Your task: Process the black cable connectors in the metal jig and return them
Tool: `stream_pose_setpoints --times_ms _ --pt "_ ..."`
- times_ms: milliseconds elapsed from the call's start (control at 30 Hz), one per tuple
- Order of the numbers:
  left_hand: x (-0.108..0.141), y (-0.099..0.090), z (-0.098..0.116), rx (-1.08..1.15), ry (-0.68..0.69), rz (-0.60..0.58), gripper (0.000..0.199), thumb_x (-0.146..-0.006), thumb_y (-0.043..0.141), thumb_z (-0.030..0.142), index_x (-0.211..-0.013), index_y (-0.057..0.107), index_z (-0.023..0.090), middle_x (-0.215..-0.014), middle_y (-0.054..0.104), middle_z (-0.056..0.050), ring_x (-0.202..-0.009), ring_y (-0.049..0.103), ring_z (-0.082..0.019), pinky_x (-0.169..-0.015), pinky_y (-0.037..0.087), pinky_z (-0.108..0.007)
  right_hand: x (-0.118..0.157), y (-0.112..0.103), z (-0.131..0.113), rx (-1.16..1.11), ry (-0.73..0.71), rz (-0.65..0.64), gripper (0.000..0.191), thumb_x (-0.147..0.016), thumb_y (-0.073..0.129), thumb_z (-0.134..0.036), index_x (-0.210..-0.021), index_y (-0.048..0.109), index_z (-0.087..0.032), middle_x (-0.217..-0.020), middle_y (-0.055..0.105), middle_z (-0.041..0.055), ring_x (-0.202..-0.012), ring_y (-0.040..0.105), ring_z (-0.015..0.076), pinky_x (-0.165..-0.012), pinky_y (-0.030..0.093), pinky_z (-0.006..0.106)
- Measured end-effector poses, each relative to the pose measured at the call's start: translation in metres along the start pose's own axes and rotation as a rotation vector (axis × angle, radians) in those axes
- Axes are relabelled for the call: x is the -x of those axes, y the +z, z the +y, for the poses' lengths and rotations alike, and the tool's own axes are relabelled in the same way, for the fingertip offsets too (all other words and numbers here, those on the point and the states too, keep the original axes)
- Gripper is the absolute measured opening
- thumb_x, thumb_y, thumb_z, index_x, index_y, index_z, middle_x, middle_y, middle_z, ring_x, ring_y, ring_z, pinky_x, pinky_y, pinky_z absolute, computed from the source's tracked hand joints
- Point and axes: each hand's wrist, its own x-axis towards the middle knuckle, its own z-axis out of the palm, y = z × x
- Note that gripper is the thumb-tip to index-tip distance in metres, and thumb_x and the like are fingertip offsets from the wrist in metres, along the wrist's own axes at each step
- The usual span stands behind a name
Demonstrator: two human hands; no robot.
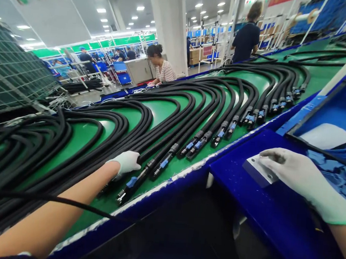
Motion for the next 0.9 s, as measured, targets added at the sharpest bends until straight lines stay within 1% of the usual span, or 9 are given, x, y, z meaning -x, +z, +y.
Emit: stream_pose_setpoints --times_ms 100,167,267,400,500,633,767,800,900 --pt "0.000 -0.013 -0.002 0.120 0.036 -0.032 0.061 -0.051 0.079 0.044 -0.104 0.075 0.013 -0.109 0.077 -0.019 -0.110 0.070 -0.041 -0.098 0.052 -0.045 0.003 -0.005 -0.002 -0.033 -0.005 -0.014 0.030 -0.084 0.071 -0.048 -0.104 0.077 -0.027 -0.107 0.079 0.0077 -0.098 0.072 0.0280 -0.087 0.050 0.041" --pt "0.006 -0.035 -0.003 0.219 0.076 -0.038 0.057 -0.061 0.075 0.054 -0.103 0.074 0.014 -0.103 0.078 -0.014 -0.104 0.072 -0.036 -0.092 0.055 -0.042 0.008 -0.008 -0.011 -0.086 0.000 0.007 0.031 -0.082 0.073 -0.049 -0.103 0.077 -0.026 -0.106 0.079 0.0087 -0.097 0.073 0.0289 -0.088 0.052 0.042" --pt "0.020 -0.067 0.007 0.626 0.172 -0.100 0.044 -0.076 0.069 0.054 -0.097 0.070 0.015 -0.092 0.075 -0.011 -0.088 0.072 -0.029 -0.083 0.057 -0.041 0.023 -0.001 -0.052 -0.169 -0.064 0.019 0.035 -0.080 0.074 -0.053 -0.103 0.079 -0.026 -0.098 0.080 0.0079 -0.089 0.074 0.0298 -0.086 0.056 0.043" --pt "0.042 -0.078 0.063 1.298 0.391 -0.127 0.037 -0.076 0.082 0.036 -0.103 0.067 0.015 -0.090 0.070 -0.008 -0.084 0.069 -0.023 -0.086 0.057 -0.042 0.059 0.044 -0.144 -0.382 -0.349 -0.315 0.039 -0.089 0.068 -0.046 -0.121 0.076 -0.027 -0.121 0.075 0.0085 -0.110 0.070 0.0304 -0.101 0.054 0.045" --pt "0.057 -0.065 0.118 1.484 0.564 0.011 0.037 -0.081 0.081 0.035 -0.107 0.065 0.016 -0.096 0.068 -0.009 -0.091 0.069 -0.023 -0.094 0.056 -0.045 0.083 0.085 -0.201 -0.669 -0.357 -0.492 0.072 -0.083 0.076 -0.040 -0.150 0.054 -0.025 -0.139 0.065 0.0113 -0.118 0.066 0.0287 -0.101 0.053 0.043" --pt "0.075 -0.044 0.159 1.296 0.542 0.338 0.034 -0.094 0.065 0.048 -0.108 0.064 0.018 -0.101 0.070 -0.009 -0.097 0.069 -0.024 -0.095 0.056 -0.045 0.101 0.102 -0.216 -0.938 -0.199 -0.590 0.063 -0.080 0.075 -0.026 -0.141 0.056 -0.024 -0.102 0.071 0.0016 -0.081 0.064 0.0169 -0.075 0.054 0.030" --pt "0.087 -0.031 0.148 0.890 0.486 0.749 0.029 -0.090 0.070 0.041 -0.114 0.069 0.024 -0.110 0.072 -0.007 -0.113 0.066 -0.029 -0.107 0.049 -0.050 0.110 0.070 -0.187 -0.890 -0.082 -0.577 0.032 -0.077 0.072 -0.022 -0.109 0.068 -0.020 -0.074 0.058 -0.0052 -0.062 0.049 0.0101 -0.058 0.040 0.022" --pt "0.088 -0.027 0.143 0.699 0.626 0.761 0.030 -0.088 0.073 0.036 -0.117 0.070 0.028 -0.116 0.072 -0.007 -0.119 0.064 -0.030 -0.111 0.046 -0.051 0.111 0.060 -0.180 -0.854 -0.071 -0.628 0.028 -0.076 0.073 -0.022 -0.104 0.068 -0.019 -0.069 0.055 -0.0060 -0.059 0.047 0.0094 -0.054 0.036 0.022" --pt "0.091 -0.009 0.136 0.223 1.145 0.509 0.027 -0.087 0.073 0.023 -0.110 0.075 0.037 -0.116 0.075 -0.004 -0.114 0.066 -0.029 -0.110 0.045 -0.053 0.114 0.034 -0.169 -0.739 -0.045 -0.825 0.025 -0.073 0.076 -0.027 -0.095 0.067 -0.020 -0.060 0.052 -0.0074 -0.050 0.043 0.0086 -0.048 0.030 0.021"
